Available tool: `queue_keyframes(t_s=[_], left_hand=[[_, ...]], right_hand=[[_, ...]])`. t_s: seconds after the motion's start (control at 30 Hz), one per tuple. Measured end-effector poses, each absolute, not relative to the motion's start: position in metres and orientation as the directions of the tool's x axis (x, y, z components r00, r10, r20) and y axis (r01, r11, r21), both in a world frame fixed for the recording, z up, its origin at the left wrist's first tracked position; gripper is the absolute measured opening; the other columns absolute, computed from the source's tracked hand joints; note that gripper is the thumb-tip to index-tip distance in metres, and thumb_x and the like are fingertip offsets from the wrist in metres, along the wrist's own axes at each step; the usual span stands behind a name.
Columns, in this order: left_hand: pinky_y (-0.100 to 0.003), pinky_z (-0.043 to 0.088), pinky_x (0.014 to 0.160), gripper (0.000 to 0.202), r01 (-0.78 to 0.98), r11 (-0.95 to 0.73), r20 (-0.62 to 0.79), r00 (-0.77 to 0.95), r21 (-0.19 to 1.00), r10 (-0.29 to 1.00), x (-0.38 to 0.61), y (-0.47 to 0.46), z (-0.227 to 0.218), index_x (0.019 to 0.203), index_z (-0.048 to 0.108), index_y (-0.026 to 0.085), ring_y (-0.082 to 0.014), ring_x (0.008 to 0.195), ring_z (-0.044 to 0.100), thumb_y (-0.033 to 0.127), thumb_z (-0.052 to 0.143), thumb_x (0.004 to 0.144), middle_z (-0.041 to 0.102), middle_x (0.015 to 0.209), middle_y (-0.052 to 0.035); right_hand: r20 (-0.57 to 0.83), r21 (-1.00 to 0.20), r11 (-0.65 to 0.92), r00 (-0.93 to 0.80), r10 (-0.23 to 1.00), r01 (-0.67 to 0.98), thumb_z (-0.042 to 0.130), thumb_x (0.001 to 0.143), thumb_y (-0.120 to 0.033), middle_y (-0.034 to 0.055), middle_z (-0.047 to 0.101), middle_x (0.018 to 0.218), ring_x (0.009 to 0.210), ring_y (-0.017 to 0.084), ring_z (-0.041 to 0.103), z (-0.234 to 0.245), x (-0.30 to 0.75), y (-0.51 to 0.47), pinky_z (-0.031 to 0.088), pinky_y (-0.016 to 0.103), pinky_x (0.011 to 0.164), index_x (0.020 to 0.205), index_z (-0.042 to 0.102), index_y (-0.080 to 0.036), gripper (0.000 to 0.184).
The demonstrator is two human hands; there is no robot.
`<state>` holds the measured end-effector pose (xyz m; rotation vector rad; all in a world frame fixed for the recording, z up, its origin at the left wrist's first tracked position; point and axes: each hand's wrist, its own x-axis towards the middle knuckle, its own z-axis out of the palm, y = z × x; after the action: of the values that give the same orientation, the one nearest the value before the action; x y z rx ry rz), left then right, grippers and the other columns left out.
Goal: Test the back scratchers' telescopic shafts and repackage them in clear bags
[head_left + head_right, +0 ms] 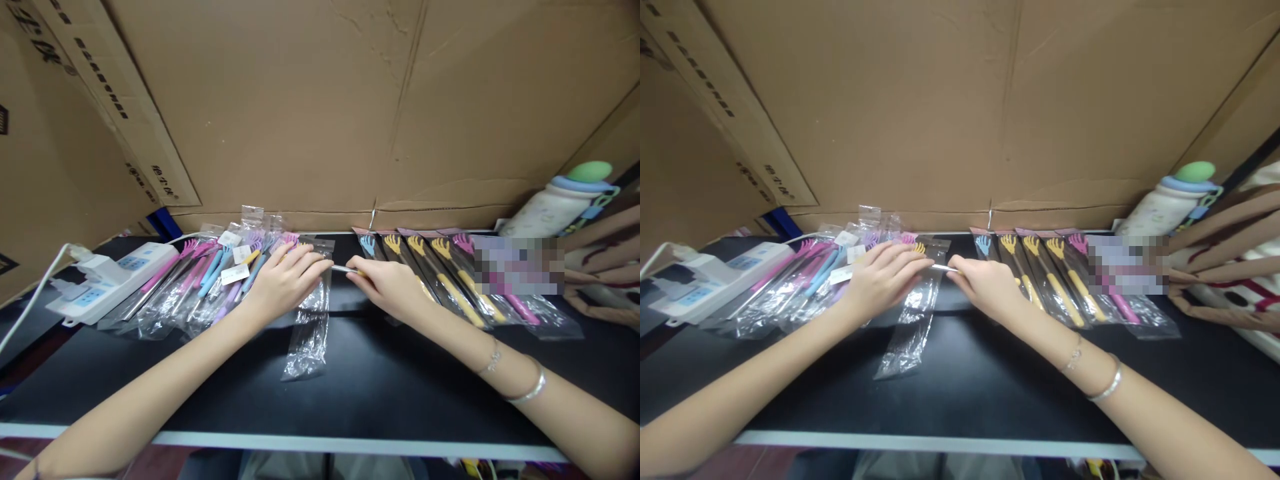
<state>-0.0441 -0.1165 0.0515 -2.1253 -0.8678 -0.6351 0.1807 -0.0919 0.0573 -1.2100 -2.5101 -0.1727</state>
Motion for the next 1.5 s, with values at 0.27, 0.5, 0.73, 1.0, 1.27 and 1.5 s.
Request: queue_keyframes(t_s=[0.27,0.5,0.73,1.0,1.27,1.5], left_hand=[[-0.028,0.034,0.054,0.018,0.754,-0.43,0.615,0.655,-0.496,0.44,-0.064,-0.103,0.058,0.079,0.059,0.019,-0.0157,0.066,0.057,0.023,0.047,0.092,0.062,0.067,0.0002],[-0.029,0.038,0.062,0.02,0.761,-0.367,0.601,0.648,-0.535,0.468,-0.104,-0.096,0.081,0.084,0.061,0.018,-0.017,0.068,0.056,0.019,0.043,0.092,0.063,0.07,-0.0014],[-0.027,0.034,0.058,0.025,0.724,-0.453,0.554,0.69,-0.521,0.466,-0.09,-0.114,0.076,0.078,0.059,0.019,-0.0149,0.064,0.056,0.024,0.041,0.094,0.061,0.064,0.0013],[-0.028,0.036,0.059,0.023,0.738,-0.43,0.531,0.674,-0.52,0.514,-0.096,-0.112,0.077,0.078,0.059,0.021,-0.015,0.063,0.056,0.021,0.042,0.093,0.061,0.064,0.0009],[-0.03,0.039,0.067,0.024,0.746,-0.334,0.552,0.656,-0.576,0.515,-0.115,-0.111,0.092,0.076,0.057,0.021,-0.0163,0.064,0.056,0.022,0.039,0.093,0.059,0.063,0.0011],[-0.03,0.04,0.07,0.021,0.741,-0.308,0.512,0.647,-0.597,0.565,-0.143,-0.127,0.094,0.079,0.057,0.022,-0.0158,0.064,0.055,0.021,0.04,0.092,0.059,0.064,0.0014]], right_hand=[[0.515,0.354,0.59,-0.678,0.525,0.726,0.035,0.096,-0.036,-0.0001,0.064,0.066,0.056,0.011,0.056,0.059,0.191,-0.08,0.018,0.026,0.048,0.081,0.058,-0.02,0.032],[0.588,0.424,0.547,-0.678,0.44,0.722,0.036,0.095,-0.035,0.0004,0.067,0.073,0.063,0.013,0.058,0.078,0.22,-0.059,0.021,0.025,0.049,0.086,0.06,-0.02,0.03],[0.521,0.449,0.55,-0.706,0.48,0.705,0.032,0.096,-0.04,0.0019,0.064,0.068,0.058,0.012,0.054,0.07,0.239,-0.074,0.02,0.026,0.049,0.081,0.062,-0.02,0.04],[0.529,0.434,0.542,-0.691,0.493,0.72,0.031,0.097,-0.041,0.0017,0.063,0.064,0.061,0.013,0.055,0.074,0.251,-0.072,0.021,0.026,0.05,0.079,0.062,-0.02,0.042],[0.528,0.545,0.422,-0.687,0.499,0.725,0.033,0.097,-0.04,0.0037,0.068,0.075,0.066,0.013,0.055,0.083,0.28,-0.06,0.025,0.026,0.054,0.086,0.064,-0.019,0.039],[0.515,0.573,0.412,-0.702,0.491,0.709,0.032,0.097,-0.041,0.0039,0.068,0.075,0.068,0.014,0.056,0.084,0.306,-0.054,0.029,0.026,0.056,0.087,0.064,-0.02,0.04]])
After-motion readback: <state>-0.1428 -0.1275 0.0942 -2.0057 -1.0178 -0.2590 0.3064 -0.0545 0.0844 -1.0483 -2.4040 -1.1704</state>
